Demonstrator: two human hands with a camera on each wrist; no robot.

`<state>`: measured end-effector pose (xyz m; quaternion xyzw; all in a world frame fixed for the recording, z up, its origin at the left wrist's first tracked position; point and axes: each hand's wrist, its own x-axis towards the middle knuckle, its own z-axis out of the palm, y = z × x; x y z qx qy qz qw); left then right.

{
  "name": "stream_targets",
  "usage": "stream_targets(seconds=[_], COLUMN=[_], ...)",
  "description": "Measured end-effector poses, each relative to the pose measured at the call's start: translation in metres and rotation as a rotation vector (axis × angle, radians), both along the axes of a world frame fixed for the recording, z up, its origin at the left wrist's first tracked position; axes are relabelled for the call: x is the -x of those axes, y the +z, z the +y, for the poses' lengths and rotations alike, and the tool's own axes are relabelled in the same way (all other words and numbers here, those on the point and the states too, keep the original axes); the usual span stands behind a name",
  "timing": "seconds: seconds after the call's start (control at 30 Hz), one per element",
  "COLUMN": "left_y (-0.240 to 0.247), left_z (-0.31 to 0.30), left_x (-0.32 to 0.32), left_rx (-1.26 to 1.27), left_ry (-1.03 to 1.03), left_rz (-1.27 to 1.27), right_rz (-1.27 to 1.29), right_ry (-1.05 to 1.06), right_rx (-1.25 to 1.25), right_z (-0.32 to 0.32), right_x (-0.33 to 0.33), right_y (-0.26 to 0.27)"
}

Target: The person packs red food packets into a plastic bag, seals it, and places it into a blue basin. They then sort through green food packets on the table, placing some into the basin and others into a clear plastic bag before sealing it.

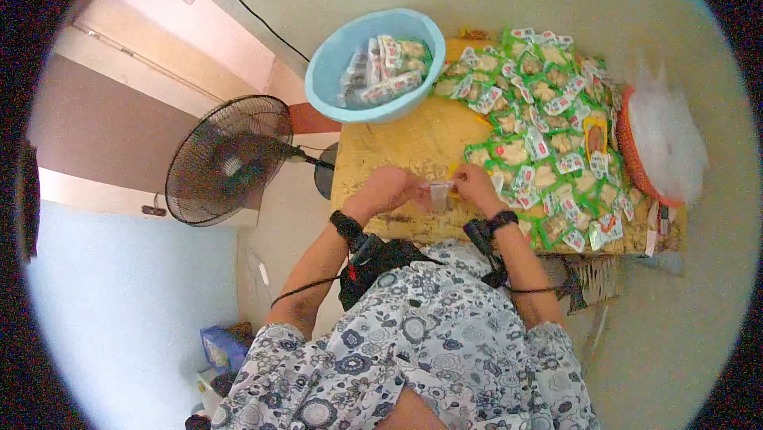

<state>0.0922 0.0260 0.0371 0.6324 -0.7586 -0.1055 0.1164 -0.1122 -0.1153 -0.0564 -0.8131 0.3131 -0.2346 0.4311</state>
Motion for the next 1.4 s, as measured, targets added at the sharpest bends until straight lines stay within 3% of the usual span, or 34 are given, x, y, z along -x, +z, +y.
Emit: stream_targets(seconds=[0.17, 0.2, 0.3, 0.4, 0.47, 0.57, 0.7, 0.9, 1.0, 1.1, 1.2, 1.3, 1.4], left_y=[0.028, 0.035, 0.080, 0.131, 0.123, 0.100, 0.119, 0.131, 0.118, 0.124, 0.102, 0.091, 0.059], left_z=[0.007, 0.011, 0.023, 0.018, 0.001, -0.038, -0.059, -0.104, -0.143, -0.170, -0.201, -0.219, -0.252], left_x=[-0.022, -0.028, -0.040, -0.066, -0.110, -0.180, -0.198, -0.186, -0.184, -0.187, -0.230, -0.242, -0.262], left_rx=[-0.013, -0.006, -0.096, -0.050, 0.138, 0.396, 0.377, 0.275, 0.254, 0.219, 0.665, 0.484, 0.438], left_ry=[-0.026, -0.039, 0.230, 0.455, 0.595, 0.512, 0.590, 0.457, 0.419, 0.536, -0.030, 0.144, 0.223], left_rz=[0.243, 0.327, 1.016, 1.208, 1.006, 1.160, 1.331, 1.168, 1.325, 1.211, -0.376, -0.312, -0.427], right_rz=[-0.082, -0.062, -0.116, -0.156, -0.153, -0.172, -0.210, -0.144, -0.158, -0.145, -0.098, -0.087, -0.058], right_ry=[-0.063, -0.090, -0.149, -0.174, -0.191, -0.221, -0.246, -0.314, -0.341, -0.408, -0.467, -0.540, -0.588], right_rx=[-0.188, -0.249, -0.345, -0.360, -0.367, -0.401, -0.361, -0.414, -0.389, -0.308, -0.207, -0.075, -0.091], right_z=[0.009, 0.018, 0.032, 0.044, 0.049, 0.051, 0.053, 0.071, 0.079, 0.089, 0.094, 0.109, 0.111], right_x=[0.036, 0.048, 0.069, 0.079, 0.080, 0.078, 0.086, 0.095, 0.100, 0.108, 0.124, 0.139, 0.166], right_y=[0.011, 0.037, 0.040, 0.041, 0.043, 0.044, 0.035, 0.035, 0.032, 0.025, 0.014, 0.006, -0.050])
